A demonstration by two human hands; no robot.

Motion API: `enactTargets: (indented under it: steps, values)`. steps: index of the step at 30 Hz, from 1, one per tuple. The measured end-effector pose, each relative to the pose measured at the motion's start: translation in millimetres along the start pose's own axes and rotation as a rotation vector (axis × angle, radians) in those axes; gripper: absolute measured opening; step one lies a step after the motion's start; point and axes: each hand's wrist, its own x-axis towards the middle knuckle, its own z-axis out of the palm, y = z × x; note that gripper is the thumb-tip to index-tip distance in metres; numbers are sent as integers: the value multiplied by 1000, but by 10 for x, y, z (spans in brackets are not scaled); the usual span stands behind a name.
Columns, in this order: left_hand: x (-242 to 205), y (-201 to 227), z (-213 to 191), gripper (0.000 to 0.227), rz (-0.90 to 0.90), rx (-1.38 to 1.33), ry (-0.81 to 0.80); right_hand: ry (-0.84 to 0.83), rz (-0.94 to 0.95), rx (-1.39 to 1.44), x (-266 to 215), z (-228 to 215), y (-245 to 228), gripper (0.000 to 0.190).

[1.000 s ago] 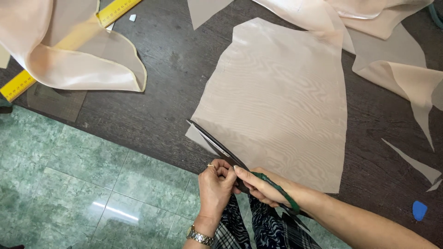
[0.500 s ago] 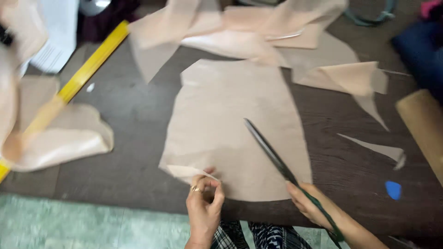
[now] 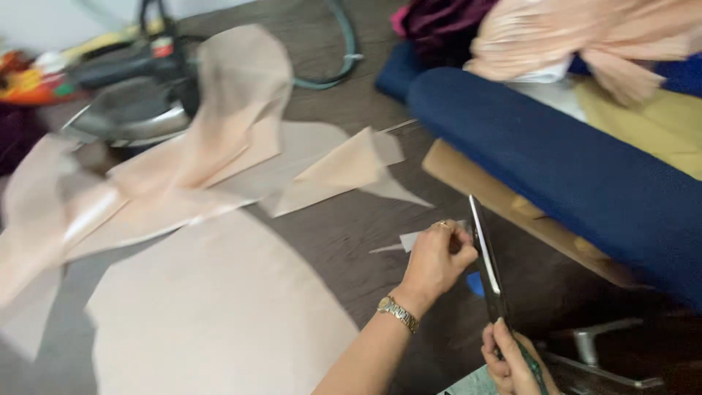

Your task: The person uses shears to cut a piece of light-colored fabric along a pattern on a table. After cutting, they use a yellow ruler and a blue marker to measure and mark the fabric.

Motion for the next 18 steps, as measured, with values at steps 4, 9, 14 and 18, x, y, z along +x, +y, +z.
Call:
enactTargets:
  steps: [4, 9, 14, 18]
  values:
    - [261, -243, 250, 2, 62, 160, -79, 100, -119, 38, -65, 63, -96, 53]
    - [-35, -687, -146, 30, 34, 430, 11, 280, -6, -668, -73, 341, -731, 54]
    - [-899, -997, -1236, 13, -83, 422, 225, 250, -220, -918, 111, 731, -664, 44]
    - [-1857, -1003, -2215, 12, -291, 374, 497, 351, -467, -1107, 526, 921, -319, 61]
